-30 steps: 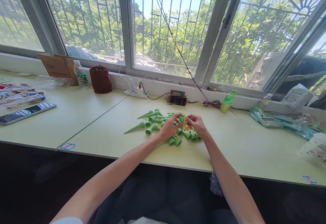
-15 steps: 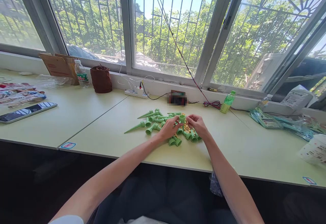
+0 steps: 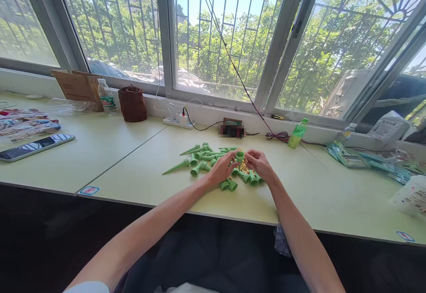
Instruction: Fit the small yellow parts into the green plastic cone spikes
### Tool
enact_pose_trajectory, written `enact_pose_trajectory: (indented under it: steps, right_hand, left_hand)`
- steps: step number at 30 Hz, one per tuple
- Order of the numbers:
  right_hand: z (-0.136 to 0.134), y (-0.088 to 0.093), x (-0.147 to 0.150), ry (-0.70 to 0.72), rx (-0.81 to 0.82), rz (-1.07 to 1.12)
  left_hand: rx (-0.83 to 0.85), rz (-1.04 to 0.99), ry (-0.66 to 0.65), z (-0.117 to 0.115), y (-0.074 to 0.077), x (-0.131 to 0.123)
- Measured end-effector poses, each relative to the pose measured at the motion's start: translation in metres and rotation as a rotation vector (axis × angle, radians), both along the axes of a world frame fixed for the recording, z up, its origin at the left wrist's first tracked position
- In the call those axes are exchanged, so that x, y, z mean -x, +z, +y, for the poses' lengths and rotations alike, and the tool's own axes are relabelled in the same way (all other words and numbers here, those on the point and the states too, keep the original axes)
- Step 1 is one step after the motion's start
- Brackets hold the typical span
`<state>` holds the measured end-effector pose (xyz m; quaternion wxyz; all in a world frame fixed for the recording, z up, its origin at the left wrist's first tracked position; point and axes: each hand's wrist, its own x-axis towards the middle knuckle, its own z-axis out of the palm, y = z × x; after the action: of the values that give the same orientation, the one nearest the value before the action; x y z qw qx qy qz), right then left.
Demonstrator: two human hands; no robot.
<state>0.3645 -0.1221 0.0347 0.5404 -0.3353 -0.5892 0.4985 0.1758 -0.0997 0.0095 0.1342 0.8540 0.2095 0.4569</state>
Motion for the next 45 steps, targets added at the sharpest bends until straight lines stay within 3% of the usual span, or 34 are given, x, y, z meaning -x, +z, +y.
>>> enact_pose_trajectory:
  steps: [10, 20, 29, 36, 45]
  right_hand:
    - [-0.004, 0.004, 0.000, 0.063, 0.010, 0.023]
    - [-0.004, 0.004, -0.002, 0.090, 0.049, -0.001]
    - [-0.003, 0.003, -0.002, 0.135, 0.042, 0.015]
    - [-0.001, 0.001, -0.003, 0.126, 0.047, 0.032]
    - [-0.001, 0.001, -0.003, 0.097, 0.054, 0.014]
  left_hand:
    - [-0.126, 0.044, 0.078, -0.004, 0.001, 0.002]
    - [-0.230, 0.060, 0.075, -0.003, 0.004, 0.008]
    - [-0.282, 0.053, 0.210, 0.002, 0.002, 0.009]
    - [-0.235, 0.037, 0.255, 0.003, 0.001, 0.011]
    - [-0.193, 0.102, 0.183, 0.006, 0.002, 0.011]
